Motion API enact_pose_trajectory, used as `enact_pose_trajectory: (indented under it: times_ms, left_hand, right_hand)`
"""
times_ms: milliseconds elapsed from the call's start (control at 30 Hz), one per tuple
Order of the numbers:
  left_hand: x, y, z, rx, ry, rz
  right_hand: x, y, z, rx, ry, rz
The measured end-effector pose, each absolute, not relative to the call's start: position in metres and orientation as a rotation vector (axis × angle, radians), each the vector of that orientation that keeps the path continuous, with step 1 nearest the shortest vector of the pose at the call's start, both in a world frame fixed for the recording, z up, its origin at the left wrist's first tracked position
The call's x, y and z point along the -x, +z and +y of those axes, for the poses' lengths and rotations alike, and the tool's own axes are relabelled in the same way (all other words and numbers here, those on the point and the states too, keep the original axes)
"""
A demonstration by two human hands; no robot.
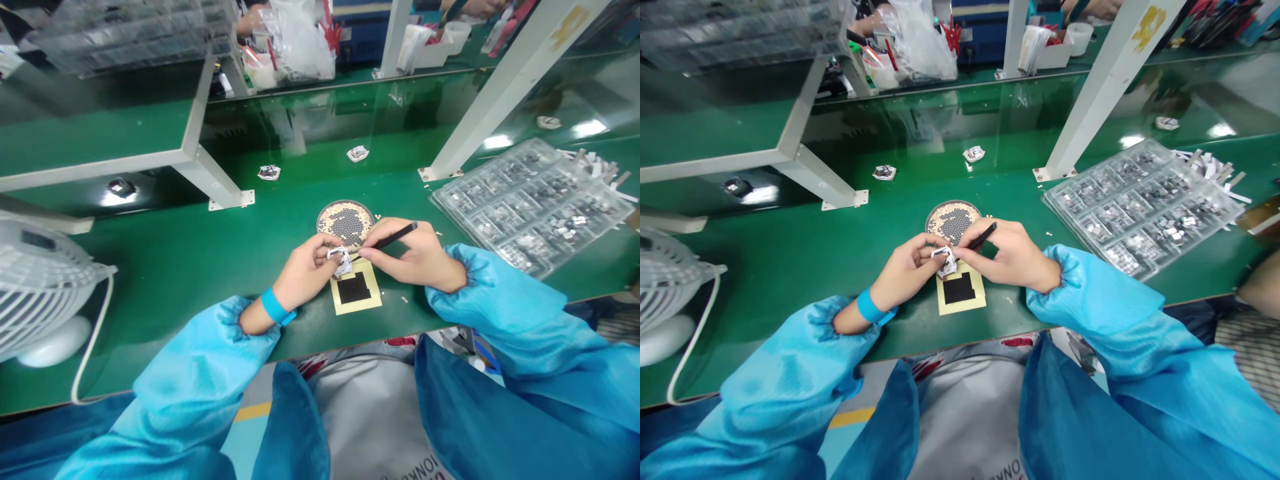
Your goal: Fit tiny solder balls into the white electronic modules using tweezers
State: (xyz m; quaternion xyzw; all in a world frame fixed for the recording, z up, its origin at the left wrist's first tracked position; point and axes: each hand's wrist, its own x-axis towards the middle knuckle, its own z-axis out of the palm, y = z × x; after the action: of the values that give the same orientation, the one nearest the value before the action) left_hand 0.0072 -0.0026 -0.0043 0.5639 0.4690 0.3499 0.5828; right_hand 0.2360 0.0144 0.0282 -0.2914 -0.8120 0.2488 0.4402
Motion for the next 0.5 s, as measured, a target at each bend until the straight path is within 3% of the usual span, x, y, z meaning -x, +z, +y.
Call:
enact_pose_trajectory:
  times_ms: [300, 500]
  left_hand:
    - [-0.006, -0.002, -0.002, -1.261, 0.822, 1.071]
    - [-0.006, 0.001, -0.001, -1.215, 0.861, 1.056]
  right_hand:
    - [-0.236, 0.030, 0.014, 0.753, 0.652, -2.028]
    - [-0.246, 0.043, 0.024, 0.798, 1.114, -1.984]
